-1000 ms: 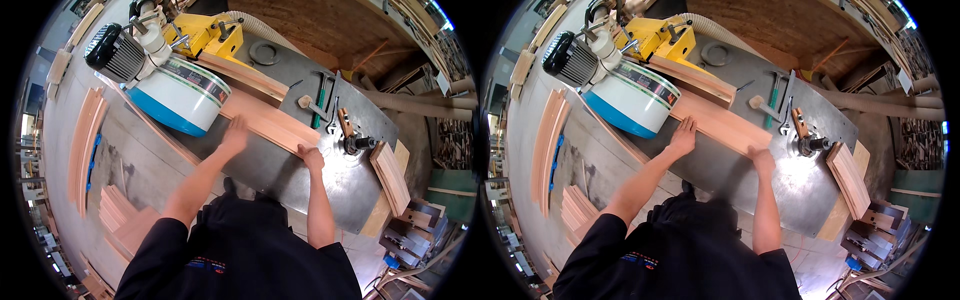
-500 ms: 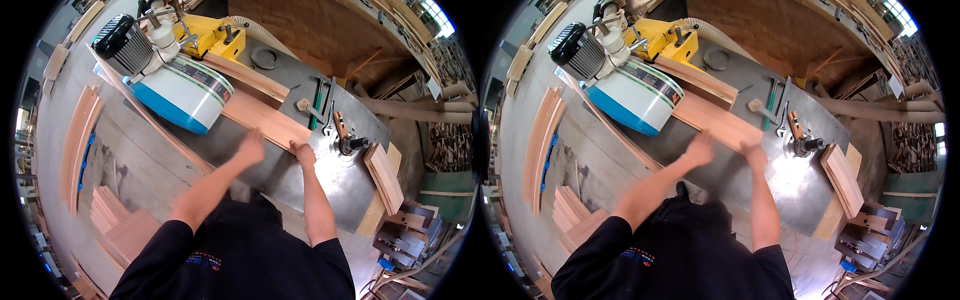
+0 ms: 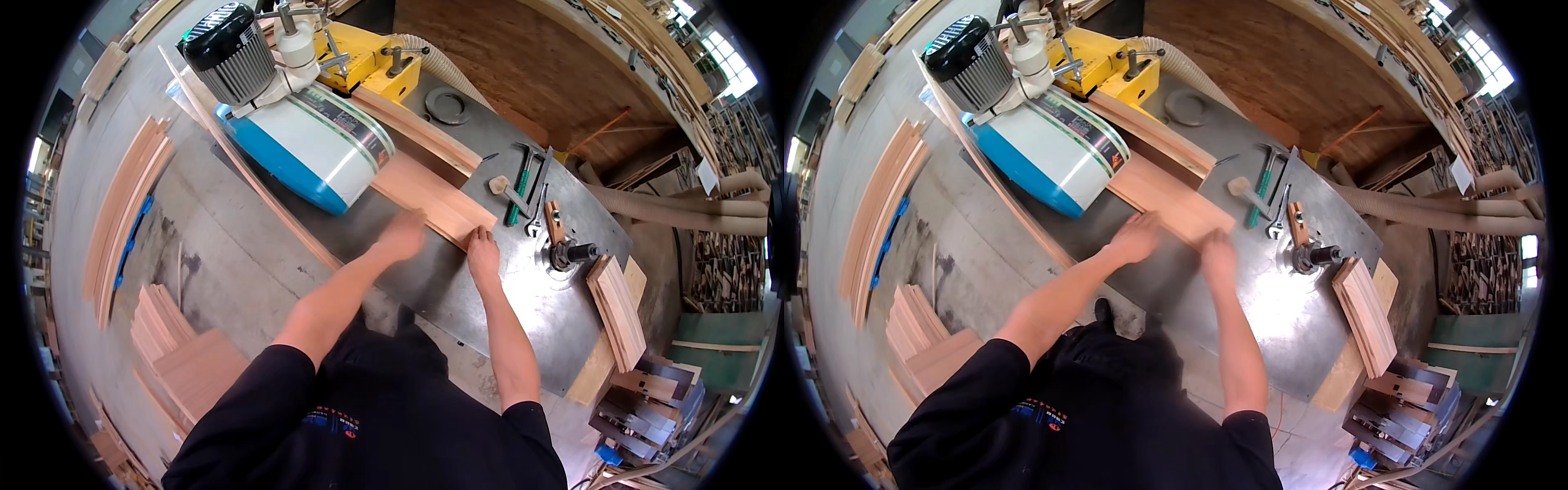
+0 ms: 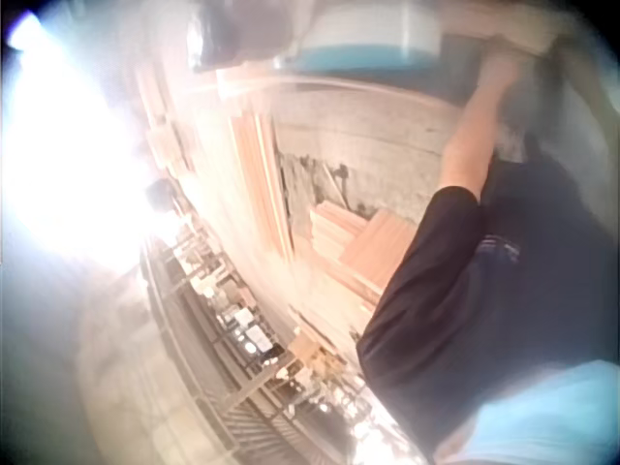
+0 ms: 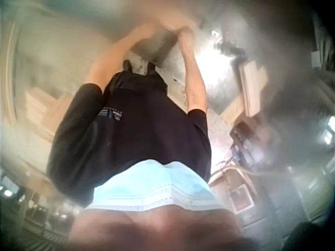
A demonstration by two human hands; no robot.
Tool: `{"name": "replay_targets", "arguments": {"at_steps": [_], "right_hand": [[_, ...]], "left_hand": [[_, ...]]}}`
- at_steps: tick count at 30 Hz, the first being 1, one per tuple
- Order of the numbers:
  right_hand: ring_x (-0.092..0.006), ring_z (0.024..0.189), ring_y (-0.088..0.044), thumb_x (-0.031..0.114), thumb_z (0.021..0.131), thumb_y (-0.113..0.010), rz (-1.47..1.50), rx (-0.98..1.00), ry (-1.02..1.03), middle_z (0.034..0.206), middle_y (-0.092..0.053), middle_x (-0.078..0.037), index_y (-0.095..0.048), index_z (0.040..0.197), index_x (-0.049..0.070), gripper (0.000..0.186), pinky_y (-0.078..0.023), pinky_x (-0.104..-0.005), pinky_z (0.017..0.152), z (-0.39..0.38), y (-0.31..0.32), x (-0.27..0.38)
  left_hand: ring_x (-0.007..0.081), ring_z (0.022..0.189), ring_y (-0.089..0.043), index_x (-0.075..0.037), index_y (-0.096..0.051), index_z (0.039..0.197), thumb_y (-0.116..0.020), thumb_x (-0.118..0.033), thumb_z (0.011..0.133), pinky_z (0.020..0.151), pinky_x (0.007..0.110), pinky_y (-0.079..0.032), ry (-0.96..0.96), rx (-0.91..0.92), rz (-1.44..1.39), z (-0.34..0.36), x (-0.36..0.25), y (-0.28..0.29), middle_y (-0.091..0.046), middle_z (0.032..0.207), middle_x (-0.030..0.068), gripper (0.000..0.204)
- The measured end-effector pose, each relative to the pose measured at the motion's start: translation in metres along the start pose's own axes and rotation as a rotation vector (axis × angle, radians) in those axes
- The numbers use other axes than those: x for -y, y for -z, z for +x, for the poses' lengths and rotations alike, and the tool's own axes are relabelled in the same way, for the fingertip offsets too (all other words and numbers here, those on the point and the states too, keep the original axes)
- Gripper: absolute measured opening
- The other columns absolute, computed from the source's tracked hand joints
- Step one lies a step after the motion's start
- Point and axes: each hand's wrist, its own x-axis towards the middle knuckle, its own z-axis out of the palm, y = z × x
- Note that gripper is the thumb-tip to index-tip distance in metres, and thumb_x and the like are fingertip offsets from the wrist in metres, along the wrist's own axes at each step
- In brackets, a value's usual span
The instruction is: The person repeatedly picks up wooden planks, runs them through a stationary spindle sander, and stacks the finished pieces. They handle each plank one at a time, flipping and repositioning as needed, then place the processed planks into a growing stack on the workbench.
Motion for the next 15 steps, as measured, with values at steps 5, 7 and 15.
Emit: {"name": "replay_targets", "arguments": {"at_steps": [5, 7, 15], "right_hand": [[-0.0277, 0.097, -0.067, 0.003, 0.086, -0.057, -0.098, 0.065, 0.017, 0.106, -0.063, -0.016, -0.065, 0.104, -0.007, 0.022, -0.06, -0.0349, 0.075, 0.016, -0.002, 0.014], [-0.0284, 0.097, -0.067, 0.003, 0.087, -0.057, -0.126, 0.019, 0.018, 0.105, -0.064, -0.017, -0.065, 0.103, -0.008, 0.022, -0.06, -0.0348, 0.075, 0.017, -0.011, 0.018], [-0.0293, 0.098, -0.067, 0.002, 0.086, -0.058, -0.139, 0.045, 0.029, 0.106, -0.065, -0.02, -0.065, 0.108, -0.011, 0.027, -0.06, -0.0329, 0.075, 0.031, -0.005, 0.039]], "left_hand": [[0.0371, 0.146, -0.032, 0.006, -0.037, 0.147, -0.049, -0.025, 0.098, 0.123, 0.047, -0.021, 0.339, -0.542, -0.05, -0.034, 0.036, -0.051, -0.037, 0.156, 0.0231, 0.059], [0.0375, 0.147, -0.032, 0.006, -0.035, 0.149, -0.05, -0.027, 0.099, 0.123, 0.047, -0.021, 0.243, -0.517, 0.007, -0.04, 0.031, -0.065, -0.037, 0.156, 0.0234, 0.061], [0.0334, 0.143, -0.037, -0.004, -0.053, 0.139, -0.057, -0.015, 0.088, 0.122, 0.045, -0.025, -0.83, -0.107, -0.735, -0.13, -0.118, -0.172, -0.045, 0.15, 0.0178, 0.052]]}}
